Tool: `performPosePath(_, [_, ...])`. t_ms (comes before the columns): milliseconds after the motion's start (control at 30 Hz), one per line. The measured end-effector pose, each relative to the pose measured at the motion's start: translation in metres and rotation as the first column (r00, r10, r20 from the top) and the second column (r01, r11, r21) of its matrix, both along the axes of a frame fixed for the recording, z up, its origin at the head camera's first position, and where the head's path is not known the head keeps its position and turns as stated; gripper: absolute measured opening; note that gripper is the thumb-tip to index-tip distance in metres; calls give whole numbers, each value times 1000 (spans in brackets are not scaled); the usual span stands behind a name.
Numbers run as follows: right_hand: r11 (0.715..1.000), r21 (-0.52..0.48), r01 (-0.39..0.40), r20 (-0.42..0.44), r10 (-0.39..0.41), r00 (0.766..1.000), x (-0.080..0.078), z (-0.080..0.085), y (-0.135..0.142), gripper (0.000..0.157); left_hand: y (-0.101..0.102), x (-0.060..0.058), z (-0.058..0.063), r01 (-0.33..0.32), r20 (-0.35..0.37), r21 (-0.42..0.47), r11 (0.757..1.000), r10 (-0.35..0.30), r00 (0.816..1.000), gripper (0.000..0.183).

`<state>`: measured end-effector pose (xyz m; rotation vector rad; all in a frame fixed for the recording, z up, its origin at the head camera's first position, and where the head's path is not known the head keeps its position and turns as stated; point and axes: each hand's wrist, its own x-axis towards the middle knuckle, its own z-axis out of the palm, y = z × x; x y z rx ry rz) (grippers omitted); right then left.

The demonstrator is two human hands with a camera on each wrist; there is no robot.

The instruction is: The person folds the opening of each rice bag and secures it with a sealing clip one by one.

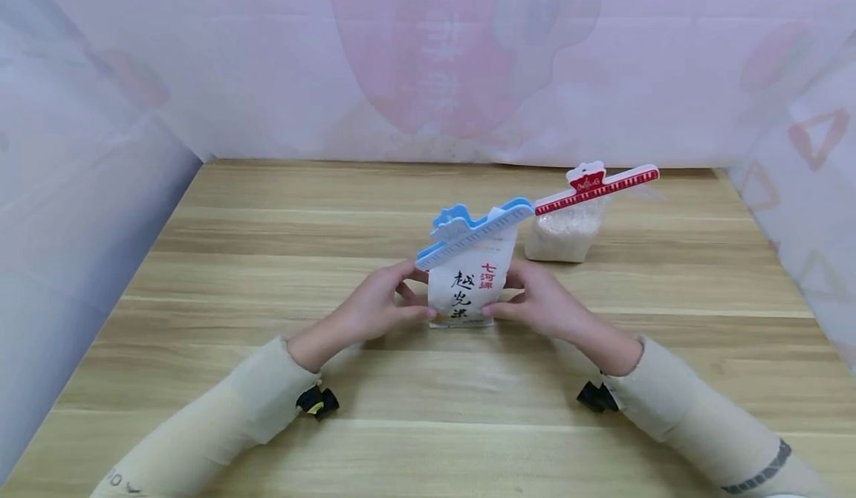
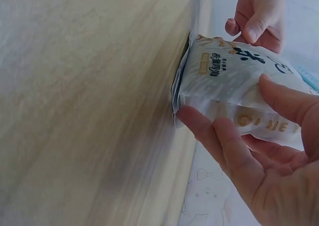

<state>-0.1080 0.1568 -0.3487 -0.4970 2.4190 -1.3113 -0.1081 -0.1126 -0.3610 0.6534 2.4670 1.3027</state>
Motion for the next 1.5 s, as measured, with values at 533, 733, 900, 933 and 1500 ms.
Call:
performPosePath(533, [998,45,48,-14,-48,999,-6,1,-11,52,0,-3,2,-52,-56,-43,998,49,997,53])
performPosePath(733, [996,73,53,-8,-53,999,-12,1,-15,53,-3,-9,1,-50,-73,-47,998,46,996,53])
performPosePath(900, [996,74,47,-12,-46,999,-18,1,-19,52,-6,-15,3,-54,-75,-61,997,50,996,52])
performPosePath(933, [996,71,45,-15,-44,999,-20,0,-20,52,-6,-15,3,-55,-76,-62,997,50,996,52])
performPosePath(1500, [994,96,46,-22,-44,999,-39,-1,-25,59,-11,-31,3,-81,-68,-85,993,76,995,50])
